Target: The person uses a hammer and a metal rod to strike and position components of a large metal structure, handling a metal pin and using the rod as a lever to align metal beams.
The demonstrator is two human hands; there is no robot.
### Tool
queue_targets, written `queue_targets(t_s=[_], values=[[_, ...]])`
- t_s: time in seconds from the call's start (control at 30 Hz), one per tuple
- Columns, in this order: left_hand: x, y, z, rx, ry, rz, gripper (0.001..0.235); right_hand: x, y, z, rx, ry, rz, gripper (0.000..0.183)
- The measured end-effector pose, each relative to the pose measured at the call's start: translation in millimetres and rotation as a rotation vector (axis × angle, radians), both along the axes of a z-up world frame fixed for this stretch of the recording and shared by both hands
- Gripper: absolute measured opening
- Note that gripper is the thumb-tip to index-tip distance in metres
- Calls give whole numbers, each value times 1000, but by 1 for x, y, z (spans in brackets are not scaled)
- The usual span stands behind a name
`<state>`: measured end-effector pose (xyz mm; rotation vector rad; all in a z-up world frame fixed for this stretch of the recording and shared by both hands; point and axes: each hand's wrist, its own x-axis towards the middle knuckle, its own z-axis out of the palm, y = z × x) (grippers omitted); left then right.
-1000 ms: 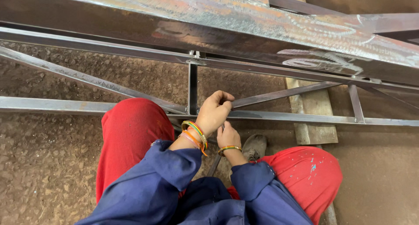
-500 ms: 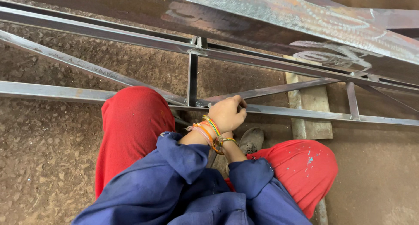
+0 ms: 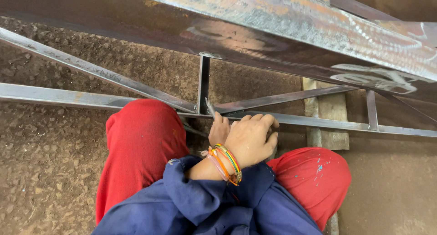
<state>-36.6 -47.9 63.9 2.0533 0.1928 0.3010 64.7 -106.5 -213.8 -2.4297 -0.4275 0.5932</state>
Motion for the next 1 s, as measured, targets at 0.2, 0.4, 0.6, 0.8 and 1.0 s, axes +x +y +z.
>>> queue_targets(t_s=[0.2, 0.4, 0.6, 0.8, 1.0], values=[[2, 4, 5, -1, -42, 87, 24, 27, 58, 4, 80, -5, -19, 37], [10, 7, 3, -9, -54, 100, 20, 36, 58, 10, 173, -8, -132, 37], [14, 5, 4, 125, 89, 105, 23, 12, 4, 22, 241, -8, -347, 38], [15, 2, -21, 153, 70, 115, 26, -26, -84, 12, 268, 7, -684, 38], [16, 6, -44, 266, 170, 106, 28, -38, -114, -10, 139, -7, -845, 35]])
